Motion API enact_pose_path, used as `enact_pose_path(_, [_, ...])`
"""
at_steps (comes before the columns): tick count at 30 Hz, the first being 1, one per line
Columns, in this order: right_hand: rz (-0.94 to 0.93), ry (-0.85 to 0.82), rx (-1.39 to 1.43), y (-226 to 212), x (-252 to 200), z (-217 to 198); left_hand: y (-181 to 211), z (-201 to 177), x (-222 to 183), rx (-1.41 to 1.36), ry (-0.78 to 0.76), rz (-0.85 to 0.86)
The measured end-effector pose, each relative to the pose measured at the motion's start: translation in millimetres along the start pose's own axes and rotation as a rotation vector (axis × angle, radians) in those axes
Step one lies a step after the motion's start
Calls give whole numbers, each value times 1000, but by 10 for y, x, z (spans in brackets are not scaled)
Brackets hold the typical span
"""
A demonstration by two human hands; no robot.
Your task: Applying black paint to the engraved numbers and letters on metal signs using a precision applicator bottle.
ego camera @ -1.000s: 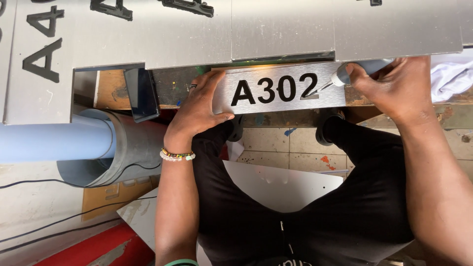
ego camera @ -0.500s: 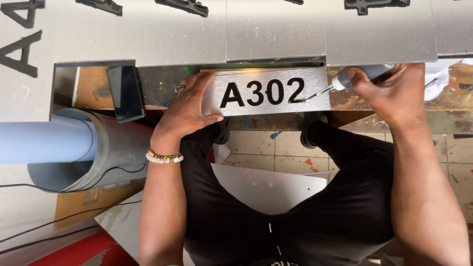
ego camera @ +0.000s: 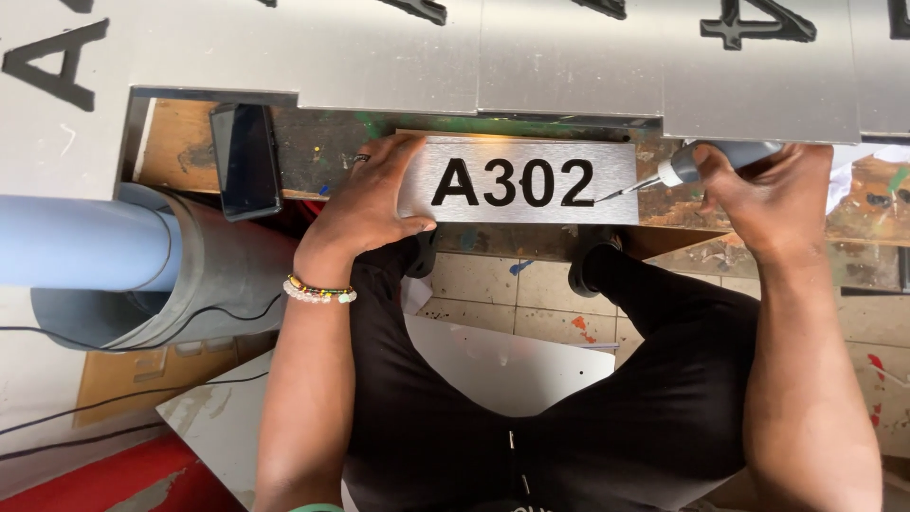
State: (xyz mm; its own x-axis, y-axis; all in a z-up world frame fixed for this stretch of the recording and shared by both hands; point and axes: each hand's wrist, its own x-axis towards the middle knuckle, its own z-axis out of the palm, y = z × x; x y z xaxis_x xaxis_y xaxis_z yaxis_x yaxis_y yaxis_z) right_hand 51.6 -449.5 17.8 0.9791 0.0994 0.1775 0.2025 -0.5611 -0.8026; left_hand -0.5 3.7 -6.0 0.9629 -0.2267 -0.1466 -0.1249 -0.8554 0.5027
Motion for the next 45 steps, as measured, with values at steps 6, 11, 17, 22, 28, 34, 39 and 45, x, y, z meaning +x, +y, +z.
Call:
enact_pose_path(6, [36, 9, 12, -47, -37, 8, -51, 10, -19, -6, 16, 27])
enact_pose_path(11, [-9, 27, 200, 329, -23, -233, -11, 4, -13, 162, -43, 2])
enact_pose_path(17, [-84, -161, 451, 1048, 51, -699, -54, 182, 29, 289, 34, 28])
enact_pose_path(22, [175, -201, 368, 751, -55, -646, 36, 43, -44, 100, 47, 61])
enact_pose_path(28, [281, -63, 371, 800, -163, -383, 51, 17, -96, -23, 43, 46])
enact_pose_path(34, [267, 168, 419, 591, -395, -39, 19, 29, -81, 4, 59, 29])
enact_pose_path(39, [-32, 235, 326, 1081, -374, 283, -4, 74, -150, 12, 60, 54])
enact_pose_path(45, [-126, 286, -271, 1246, -143, 373, 34, 17, -229, -46, 3, 40])
